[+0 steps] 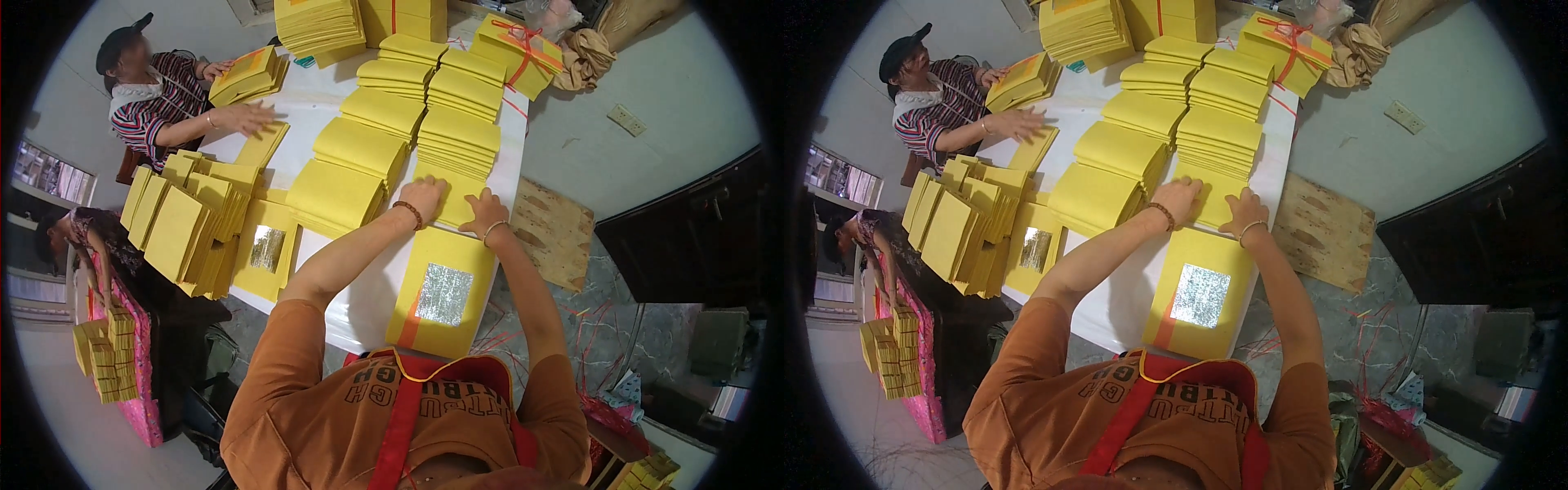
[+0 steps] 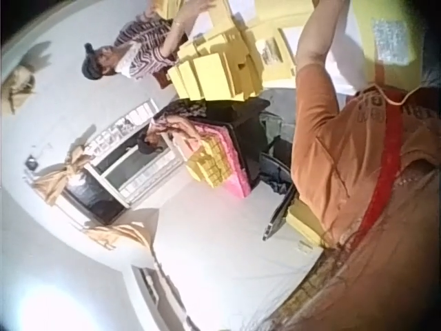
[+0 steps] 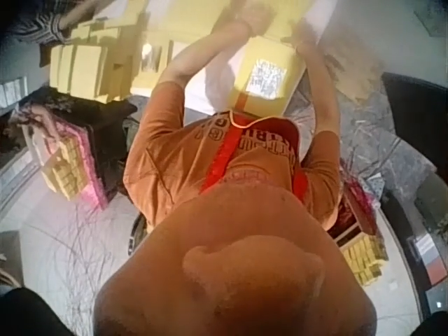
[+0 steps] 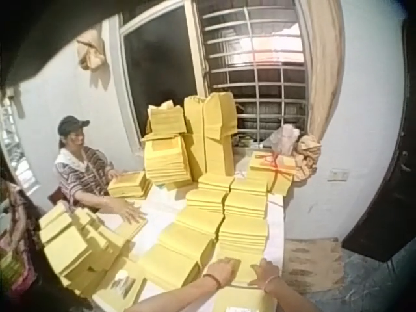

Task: Folding sheets of yellow ritual paper with gold foil squares into stacks.

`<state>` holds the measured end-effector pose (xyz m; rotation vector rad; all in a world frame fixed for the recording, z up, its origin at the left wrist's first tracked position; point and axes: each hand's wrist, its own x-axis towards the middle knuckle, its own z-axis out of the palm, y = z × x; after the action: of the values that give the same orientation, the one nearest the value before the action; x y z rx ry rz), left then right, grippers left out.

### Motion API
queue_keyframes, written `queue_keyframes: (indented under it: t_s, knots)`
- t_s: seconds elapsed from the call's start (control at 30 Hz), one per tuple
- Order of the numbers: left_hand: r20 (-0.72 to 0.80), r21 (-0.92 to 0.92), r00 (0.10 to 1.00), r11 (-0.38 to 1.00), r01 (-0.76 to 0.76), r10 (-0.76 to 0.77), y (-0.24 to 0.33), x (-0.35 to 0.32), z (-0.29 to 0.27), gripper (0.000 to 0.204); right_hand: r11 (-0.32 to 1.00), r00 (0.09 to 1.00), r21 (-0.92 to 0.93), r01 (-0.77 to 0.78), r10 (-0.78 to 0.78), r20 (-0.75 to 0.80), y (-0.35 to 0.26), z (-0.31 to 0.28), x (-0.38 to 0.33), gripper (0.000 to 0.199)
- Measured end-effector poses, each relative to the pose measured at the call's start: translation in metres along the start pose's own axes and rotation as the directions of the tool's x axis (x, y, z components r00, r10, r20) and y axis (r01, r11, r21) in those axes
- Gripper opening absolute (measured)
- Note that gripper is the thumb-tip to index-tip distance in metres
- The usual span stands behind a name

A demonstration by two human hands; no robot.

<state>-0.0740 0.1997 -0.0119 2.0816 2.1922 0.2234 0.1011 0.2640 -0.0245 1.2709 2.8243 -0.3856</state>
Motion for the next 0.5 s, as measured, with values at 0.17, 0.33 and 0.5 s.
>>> queue_keyframes:
  t_s: [0.17, 0.33, 0.5]
  knots:
    - [0.279, -0.305, 0.952, 0.952, -0.032, 0.122, -0.022, 0.015, 0.034, 0.027, 0.948, 0.953, 0.138, 0.285, -0.296, 0.064, 0.011, 0.013, 0.019, 0.04]
    - [0.326, -0.338, 0.928, 0.939, -0.062, 0.179, -0.026, 0.023, 0.035, 0.028, 0.831, 0.937, 0.556, -0.009, -0.187, 0.295, 0.019, 0.017, 0.026, 0.018]
    - [0.277, -0.351, 0.956, 0.936, 0.003, 0.101, -0.017, 0.006, 0.035, 0.027, 0.896, 0.967, 0.438, 0.068, -0.168, 0.193, 0.009, 0.018, 0.02, 0.018]
